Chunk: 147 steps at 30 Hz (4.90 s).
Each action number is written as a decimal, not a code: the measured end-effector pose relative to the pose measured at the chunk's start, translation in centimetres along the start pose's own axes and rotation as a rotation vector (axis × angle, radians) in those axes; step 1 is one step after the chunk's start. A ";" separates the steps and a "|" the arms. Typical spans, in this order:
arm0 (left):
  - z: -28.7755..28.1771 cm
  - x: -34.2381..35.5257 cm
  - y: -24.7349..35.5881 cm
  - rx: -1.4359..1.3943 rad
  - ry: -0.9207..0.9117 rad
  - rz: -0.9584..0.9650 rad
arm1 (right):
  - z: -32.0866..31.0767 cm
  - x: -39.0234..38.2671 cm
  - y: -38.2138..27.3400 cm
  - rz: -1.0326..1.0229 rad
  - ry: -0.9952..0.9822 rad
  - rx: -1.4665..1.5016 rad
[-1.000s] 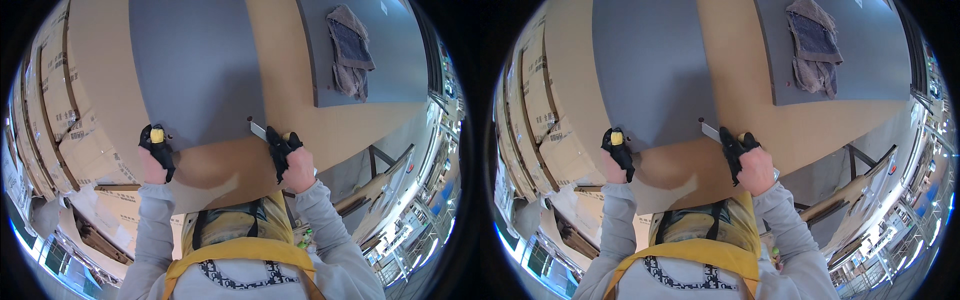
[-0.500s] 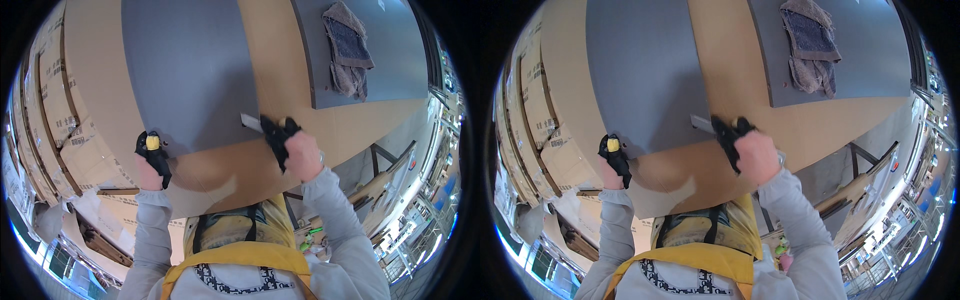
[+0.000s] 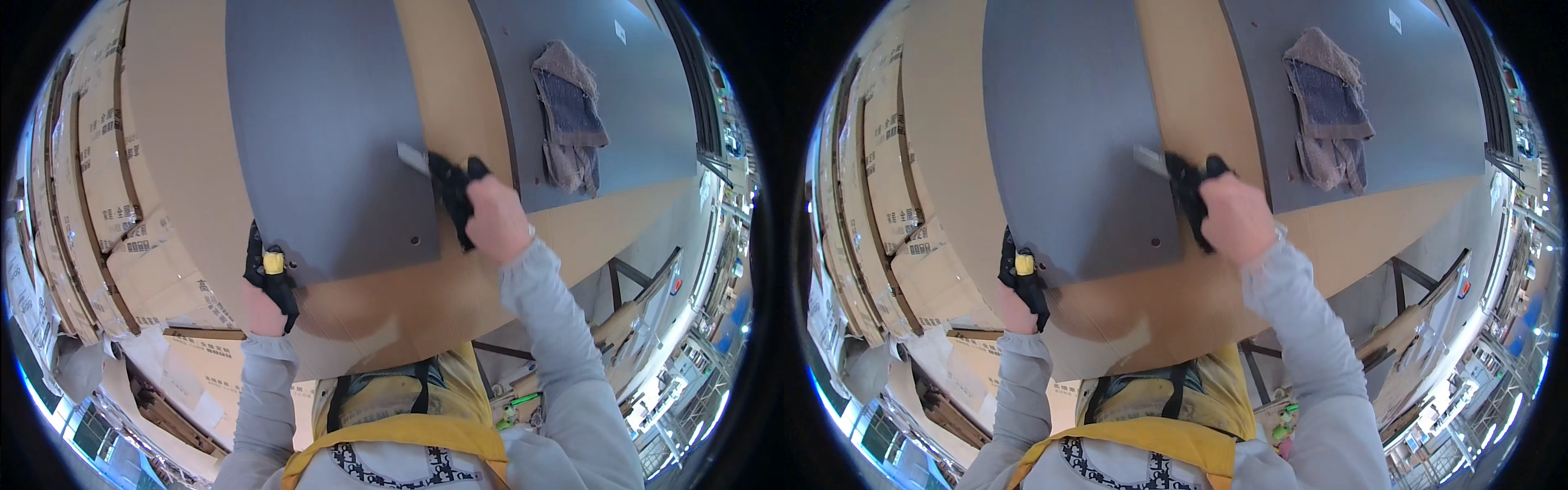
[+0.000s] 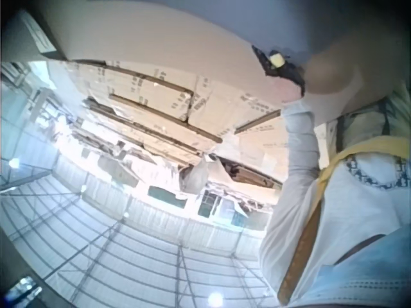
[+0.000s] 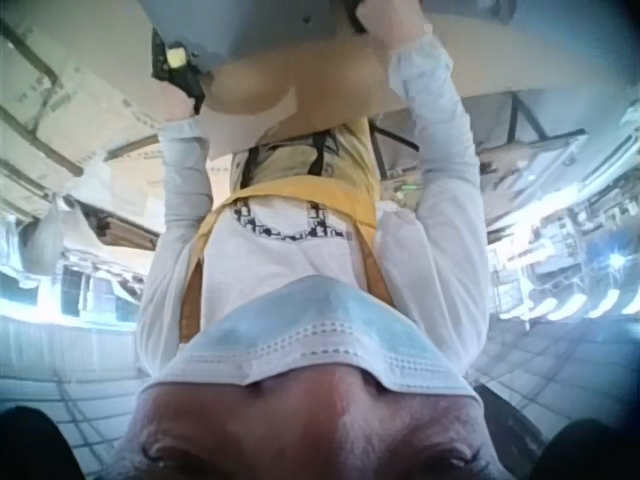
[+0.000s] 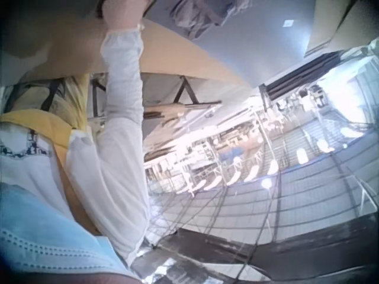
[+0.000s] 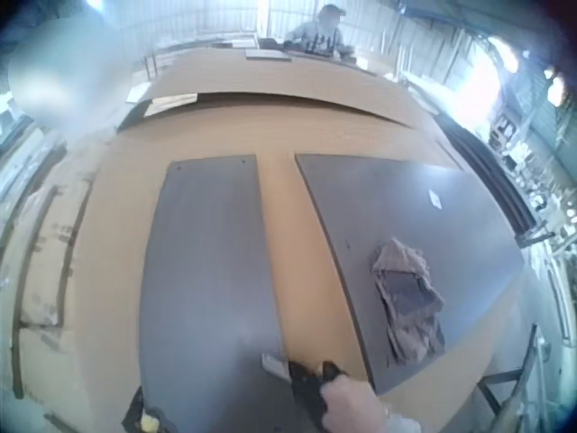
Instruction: The person removes a large cardboard sheet from a stack, places a gray sheet on a workbench, and uses a utility knife to trim the edges of the sheet. The person repeatedly wipes the sheet with a cloth while trimming.
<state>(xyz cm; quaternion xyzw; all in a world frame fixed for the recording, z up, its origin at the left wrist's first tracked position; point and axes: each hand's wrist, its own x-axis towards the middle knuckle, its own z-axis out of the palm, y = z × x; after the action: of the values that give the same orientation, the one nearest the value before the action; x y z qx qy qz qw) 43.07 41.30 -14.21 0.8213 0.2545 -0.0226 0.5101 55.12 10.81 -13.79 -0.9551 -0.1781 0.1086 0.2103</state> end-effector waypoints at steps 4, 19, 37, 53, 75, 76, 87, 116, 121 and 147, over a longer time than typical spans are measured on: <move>0.2 -0.1 -1.4 -0.085 0.026 -0.014 | -0.8 3.2 -0.1 0.013 -0.032 -0.028; -0.4 -0.1 -1.1 -0.245 -0.069 -0.130 | -1.8 11.7 0.1 0.053 0.051 -0.045; -0.5 -1.2 -1.4 -0.384 -0.110 -0.199 | -3.7 22.2 -0.3 0.058 -0.034 -0.075; 1.4 -3.2 -3.3 -0.721 0.000 -0.291 | -5.1 34.6 -0.3 0.068 -0.028 -0.051; 0.6 -3.7 -0.8 -0.190 -0.096 -0.305 | -5.4 44.7 0.8 0.243 0.386 0.183; 0.5 -4.2 -0.9 -0.174 -0.099 -0.317 | -4.8 44.0 -0.7 0.156 0.362 0.196; 0.2 -3.9 -2.2 0.044 -0.285 -0.151 | -0.8 40.9 -4.4 0.223 0.213 0.281; 1.9 -4.4 -5.9 -0.079 -0.364 -0.018 | 1.8 41.6 -11.0 0.226 0.128 -0.046; 2.1 -4.5 -6.7 -0.114 -0.356 0.006 | 2.9 42.4 -14.9 -0.035 0.035 -0.089; 2.4 -5.0 -6.8 -1.086 -0.426 -0.743 | 1.1 41.7 -11.0 -0.110 -0.169 0.183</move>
<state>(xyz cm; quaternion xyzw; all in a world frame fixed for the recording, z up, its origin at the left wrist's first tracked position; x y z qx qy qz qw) 36.23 39.66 -19.43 0.2857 0.3884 -0.2261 0.8464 89.65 36.61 -15.45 -0.9081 -0.2368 0.1928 0.2864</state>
